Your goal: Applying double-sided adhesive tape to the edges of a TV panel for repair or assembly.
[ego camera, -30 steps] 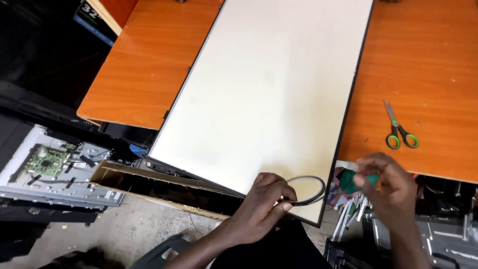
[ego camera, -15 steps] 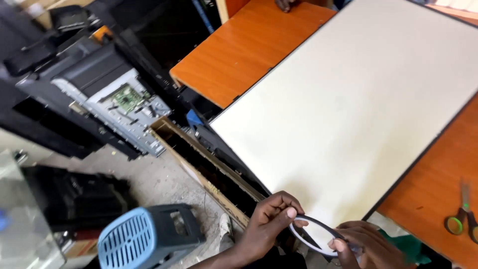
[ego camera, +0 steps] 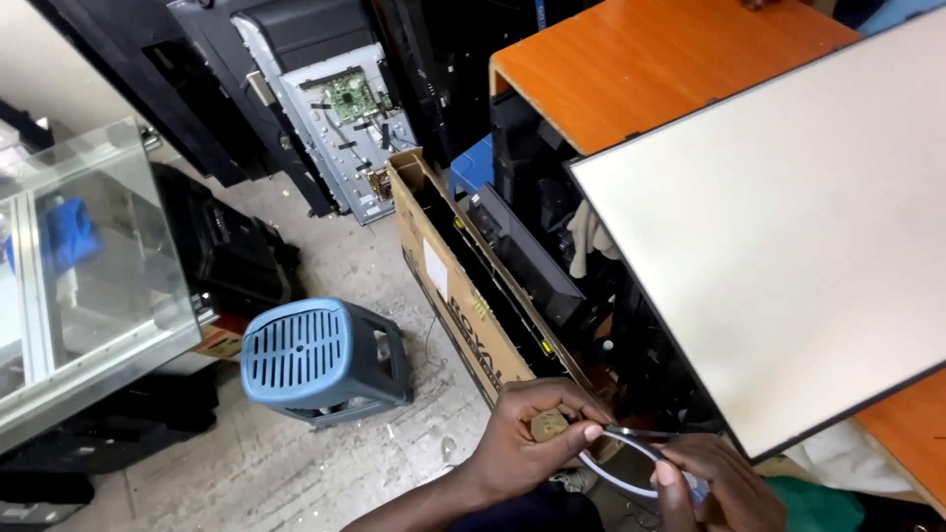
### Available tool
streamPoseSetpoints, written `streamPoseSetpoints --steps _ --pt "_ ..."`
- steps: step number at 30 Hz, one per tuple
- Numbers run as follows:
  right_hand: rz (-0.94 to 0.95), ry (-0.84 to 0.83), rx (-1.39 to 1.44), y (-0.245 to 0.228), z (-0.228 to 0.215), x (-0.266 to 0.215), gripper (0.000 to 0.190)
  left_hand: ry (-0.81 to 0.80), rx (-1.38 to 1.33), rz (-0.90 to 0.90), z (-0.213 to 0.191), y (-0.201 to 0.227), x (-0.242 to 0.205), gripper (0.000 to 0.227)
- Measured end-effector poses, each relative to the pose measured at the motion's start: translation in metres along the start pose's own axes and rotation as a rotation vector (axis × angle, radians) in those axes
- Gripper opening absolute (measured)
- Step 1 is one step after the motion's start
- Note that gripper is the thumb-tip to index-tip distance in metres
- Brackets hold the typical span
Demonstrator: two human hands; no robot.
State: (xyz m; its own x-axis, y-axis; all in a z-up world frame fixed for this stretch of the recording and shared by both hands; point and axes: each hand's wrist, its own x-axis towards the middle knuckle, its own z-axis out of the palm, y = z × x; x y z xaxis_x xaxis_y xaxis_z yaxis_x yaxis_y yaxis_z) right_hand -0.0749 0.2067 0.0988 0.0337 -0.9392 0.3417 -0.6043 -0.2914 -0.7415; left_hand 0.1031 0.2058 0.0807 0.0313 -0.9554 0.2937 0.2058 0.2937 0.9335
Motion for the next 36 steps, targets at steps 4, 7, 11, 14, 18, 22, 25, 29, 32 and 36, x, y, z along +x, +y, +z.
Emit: streamPoseSetpoints --steps 4,7,11,14,18,22,25,29,32,36 --pt "-0.055 -0.119 0.057 -0.019 0.042 -0.018 0.023 0.115 0.127 0.033 -0.054 0.024 -0.036 0.019" --pt "-0.135 -0.204 0.132 -0.049 0.067 -0.036 0.021 0.206 0.133 -0.042 -0.088 0.040 -0.075 0.020" --pt "-0.224 -0.363 0.169 -0.100 0.092 -0.055 0.022 0.388 0.045 -0.141 -0.123 0.065 -0.122 0.025" --pt "-0.238 -0.422 0.315 -0.140 0.108 -0.071 0.020 0.513 0.056 -0.118 -0.135 0.080 -0.152 0.025" --pt "-0.242 -0.517 0.400 -0.144 0.128 -0.082 0.016 0.564 0.196 0.008 -0.144 0.101 -0.180 0.022" --pt "-0.276 -0.583 0.438 -0.160 0.132 -0.086 0.018 0.633 0.281 0.082 -0.144 0.111 -0.195 0.018" --pt "-0.287 -0.631 0.471 -0.170 0.135 -0.080 0.018 0.748 0.222 0.000 -0.145 0.113 -0.199 0.017" --pt "-0.361 -0.676 0.491 -0.161 0.140 -0.071 0.019 0.871 -0.111 -0.064 -0.138 0.109 -0.198 0.019" --pt "-0.365 -0.743 0.538 -0.170 0.138 -0.060 0.017 0.895 0.090 -0.094 -0.130 0.121 -0.193 0.018" --pt "-0.406 -0.795 0.570 -0.163 0.133 -0.044 0.019 0.927 0.087 -0.073 -0.114 0.122 -0.185 0.020"
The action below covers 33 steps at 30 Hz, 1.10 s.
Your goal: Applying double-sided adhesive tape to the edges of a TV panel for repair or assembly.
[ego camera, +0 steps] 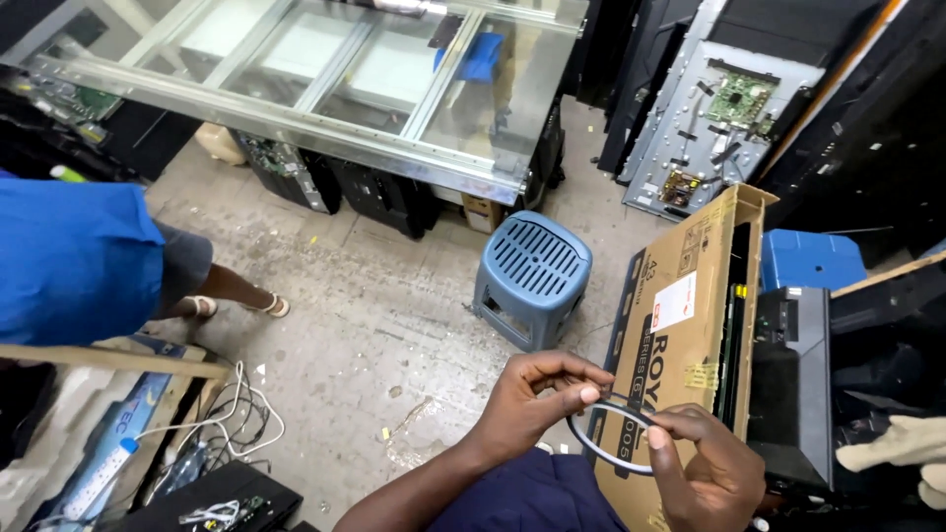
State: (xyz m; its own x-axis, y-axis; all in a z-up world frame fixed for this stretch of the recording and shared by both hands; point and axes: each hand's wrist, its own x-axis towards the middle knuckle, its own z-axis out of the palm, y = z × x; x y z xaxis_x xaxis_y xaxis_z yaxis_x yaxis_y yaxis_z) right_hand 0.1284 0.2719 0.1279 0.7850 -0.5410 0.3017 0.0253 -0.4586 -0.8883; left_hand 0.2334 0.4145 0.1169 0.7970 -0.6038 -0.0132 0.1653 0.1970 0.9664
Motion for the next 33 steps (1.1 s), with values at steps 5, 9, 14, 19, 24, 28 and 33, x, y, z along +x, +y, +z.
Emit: streamPoseSetpoints --steps 5,9,14,19,24,28,33 --pt "-0.006 -0.070 0.001 0.019 -0.009 0.003 0.021 0.060 -0.136 -0.036 0.005 -0.005 -0.011 0.028" --pt "0.028 -0.048 0.071 0.017 -0.009 0.010 0.019 0.138 0.066 -0.024 0.011 0.001 -0.019 0.020" --pt "-0.011 -0.163 0.114 0.014 -0.009 0.021 0.018 0.277 0.083 -0.005 0.013 -0.004 -0.026 0.016" --pt "-0.011 -0.234 0.080 0.015 0.008 0.026 0.021 0.397 -0.141 0.031 -0.001 -0.018 -0.035 0.018" --pt "-0.079 -0.273 0.124 0.001 0.045 0.028 0.020 0.475 -0.214 0.063 -0.030 -0.011 -0.046 0.018" --pt "-0.102 -0.286 0.145 -0.011 0.079 0.027 0.020 0.477 -0.177 0.060 -0.061 0.002 -0.054 0.020" --pt "-0.169 -0.325 0.157 -0.023 0.124 0.028 0.017 0.470 -0.091 0.101 -0.107 0.025 -0.068 0.017"
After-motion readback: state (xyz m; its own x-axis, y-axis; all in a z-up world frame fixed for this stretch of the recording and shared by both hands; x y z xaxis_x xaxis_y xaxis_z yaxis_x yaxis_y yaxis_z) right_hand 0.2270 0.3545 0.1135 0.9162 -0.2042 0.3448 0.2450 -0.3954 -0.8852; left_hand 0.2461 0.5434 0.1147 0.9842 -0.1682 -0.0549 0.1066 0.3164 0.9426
